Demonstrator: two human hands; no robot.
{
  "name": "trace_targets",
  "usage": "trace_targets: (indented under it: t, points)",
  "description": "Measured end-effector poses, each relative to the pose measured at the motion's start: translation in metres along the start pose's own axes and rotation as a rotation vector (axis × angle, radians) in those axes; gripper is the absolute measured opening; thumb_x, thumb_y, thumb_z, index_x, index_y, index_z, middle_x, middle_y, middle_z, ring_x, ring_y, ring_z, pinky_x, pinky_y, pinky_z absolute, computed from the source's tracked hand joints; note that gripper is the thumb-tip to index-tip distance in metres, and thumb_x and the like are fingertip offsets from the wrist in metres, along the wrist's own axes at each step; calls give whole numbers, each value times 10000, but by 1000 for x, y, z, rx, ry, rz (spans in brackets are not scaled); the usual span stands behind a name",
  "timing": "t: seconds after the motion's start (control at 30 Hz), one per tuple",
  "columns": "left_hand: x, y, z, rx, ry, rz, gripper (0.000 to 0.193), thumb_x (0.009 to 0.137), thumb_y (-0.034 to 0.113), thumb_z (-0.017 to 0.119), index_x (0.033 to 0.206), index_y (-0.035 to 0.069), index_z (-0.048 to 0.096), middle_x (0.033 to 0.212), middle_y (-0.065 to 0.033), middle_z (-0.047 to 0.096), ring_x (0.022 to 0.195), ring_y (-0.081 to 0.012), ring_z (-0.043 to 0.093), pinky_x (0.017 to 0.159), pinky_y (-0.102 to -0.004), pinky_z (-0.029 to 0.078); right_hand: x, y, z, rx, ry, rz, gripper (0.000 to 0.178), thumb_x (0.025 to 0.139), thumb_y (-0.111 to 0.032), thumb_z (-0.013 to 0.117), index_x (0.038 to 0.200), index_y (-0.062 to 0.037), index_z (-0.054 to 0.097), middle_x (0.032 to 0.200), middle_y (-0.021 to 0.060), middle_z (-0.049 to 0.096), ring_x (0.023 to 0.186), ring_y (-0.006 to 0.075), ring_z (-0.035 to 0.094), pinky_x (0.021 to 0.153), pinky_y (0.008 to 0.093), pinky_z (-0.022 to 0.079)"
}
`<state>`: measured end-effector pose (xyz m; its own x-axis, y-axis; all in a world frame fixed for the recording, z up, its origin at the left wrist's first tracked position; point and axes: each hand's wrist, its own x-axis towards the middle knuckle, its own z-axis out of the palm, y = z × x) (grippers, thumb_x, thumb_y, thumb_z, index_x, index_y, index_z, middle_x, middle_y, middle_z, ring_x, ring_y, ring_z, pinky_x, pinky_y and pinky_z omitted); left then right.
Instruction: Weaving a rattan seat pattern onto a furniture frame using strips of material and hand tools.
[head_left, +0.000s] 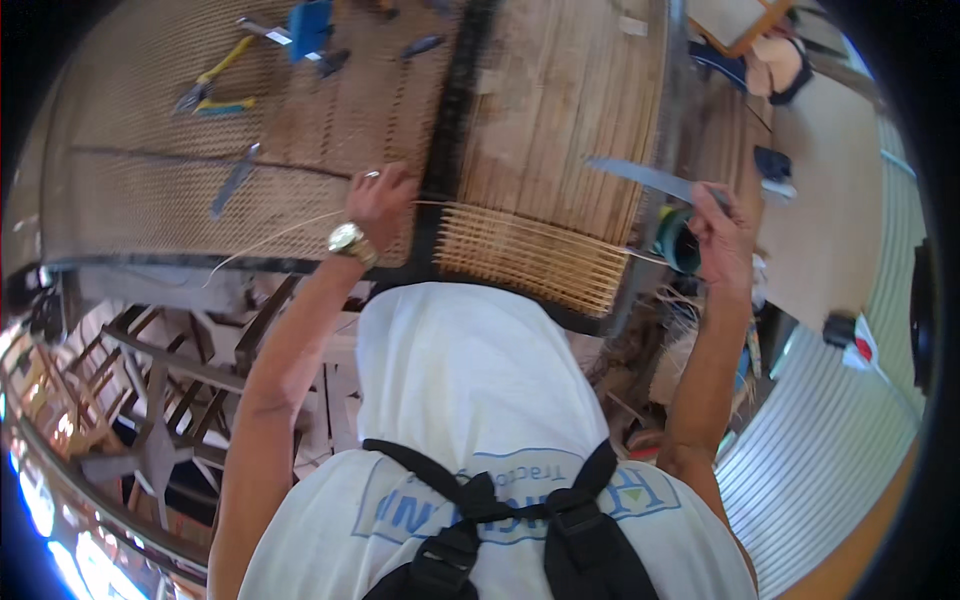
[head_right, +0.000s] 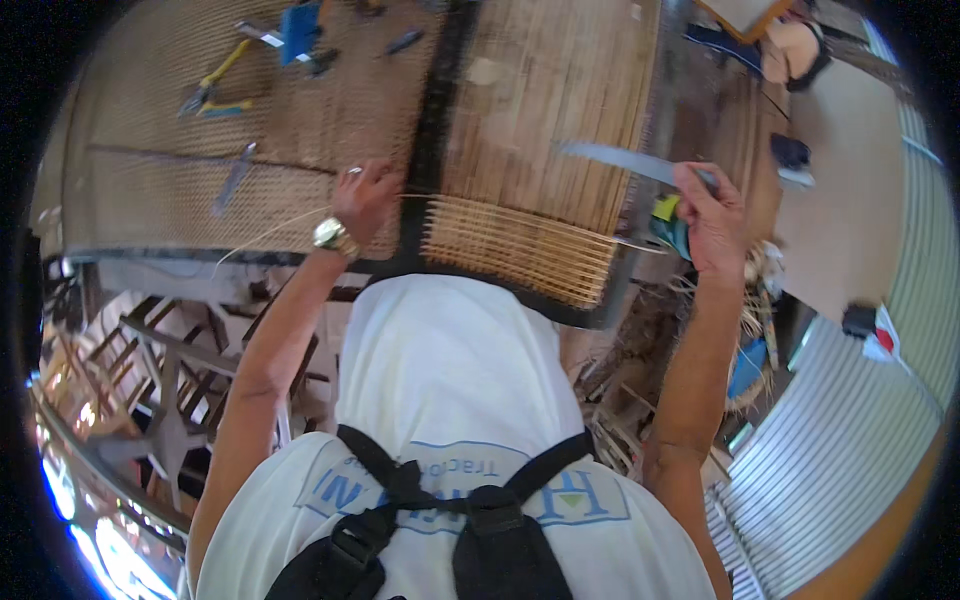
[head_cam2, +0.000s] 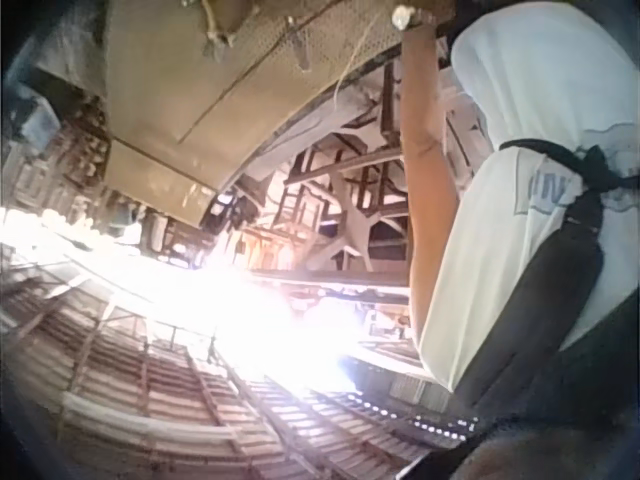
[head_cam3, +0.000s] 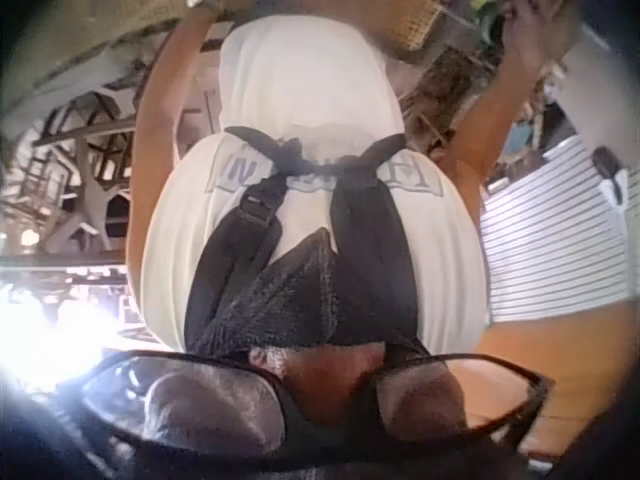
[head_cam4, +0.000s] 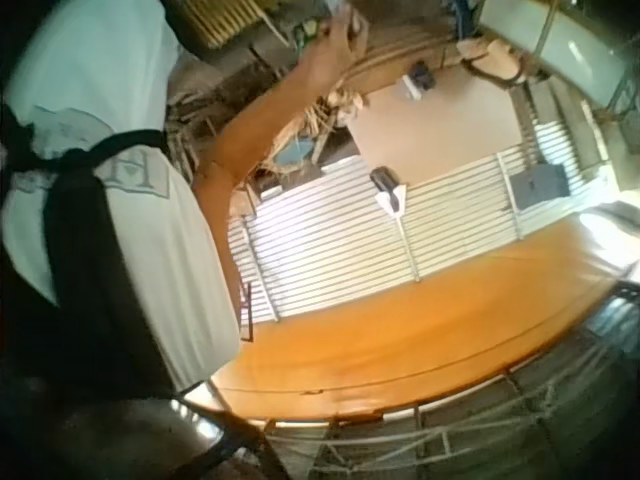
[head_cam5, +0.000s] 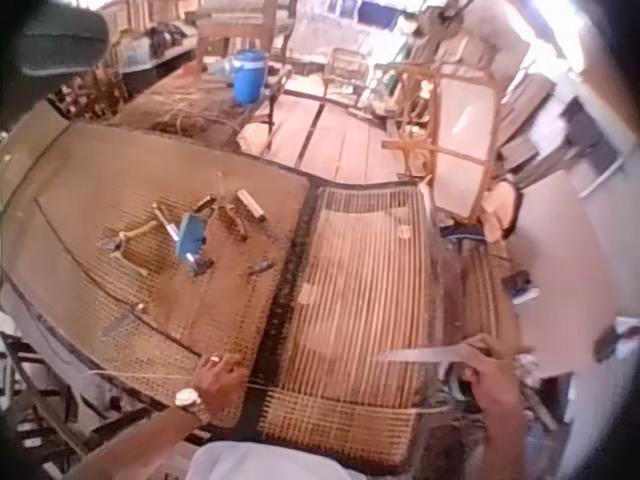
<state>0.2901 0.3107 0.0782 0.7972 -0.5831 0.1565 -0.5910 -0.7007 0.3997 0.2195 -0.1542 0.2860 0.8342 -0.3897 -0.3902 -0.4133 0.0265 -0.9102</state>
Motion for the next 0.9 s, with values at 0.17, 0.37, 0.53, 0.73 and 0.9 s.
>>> trace_targets:
  t: [0.17, 0.37, 0.53, 0.73, 0.9]
  points:
    - [-2, 3, -5, 163, -102, -33, 150, 922, 183, 617, 1053, 124, 661, 1207, -67, 588, 1045, -288, 603, 926, -453, 451, -17, -41, -63, 369, 181, -222, 78, 964, -135, 686, 1005, -69, 691, 928, 5, 692, 822, 119, 630, 766, 322, 497]
    - [11, -6, -18, 85, -203, -83, 164, 920, 188, 640, 1069, 120, 657, 1212, -70, 577, 1029, -305, 620, 930, -480, 437, -22, 25, -73, -466, 138, 140, 219, 993, -280, 658, 1035, -72, 710, 965, 27, 700, 691, 94, 591, 592, 294, 495]
    - [-4, -20, -33, -104, -220, -102, 147, 900, 174, 659, 1032, 108, 664, 1177, -67, 586, 988, -317, 635, 880, -486, 454, -22, 67, -53, -844, -263, 291, 346, 951, -367, 694, 1035, -31, 702, 931, 75, 688, 750, 173, 603, 691, 346, 494]
    - [25, -4, -18, 273, -491, -115, 121, 940, 160, 586, 1023, 75, 611, 1108, -134, 625, 1000, -326, 652, 810, -485, 515, -10, 59, -51, -989, -532, 31, 342, 938, -345, 691, 955, -3, 685, 891, 131, 581, 792, 236, 593, 718, 401, 478]
    - [71, 6, -55, 180, -686, -78, 204, 979, 268, 573, 1026, 93, 667, 1024, -126, 662, 939, -327, 685, 803, -468, 541, 4, 46, -31, -841, -583, 326, 270, 934, -261, 678, 945, 8, 659, 895, 106, 547, 748, 218, 547, 684, 389, 429]
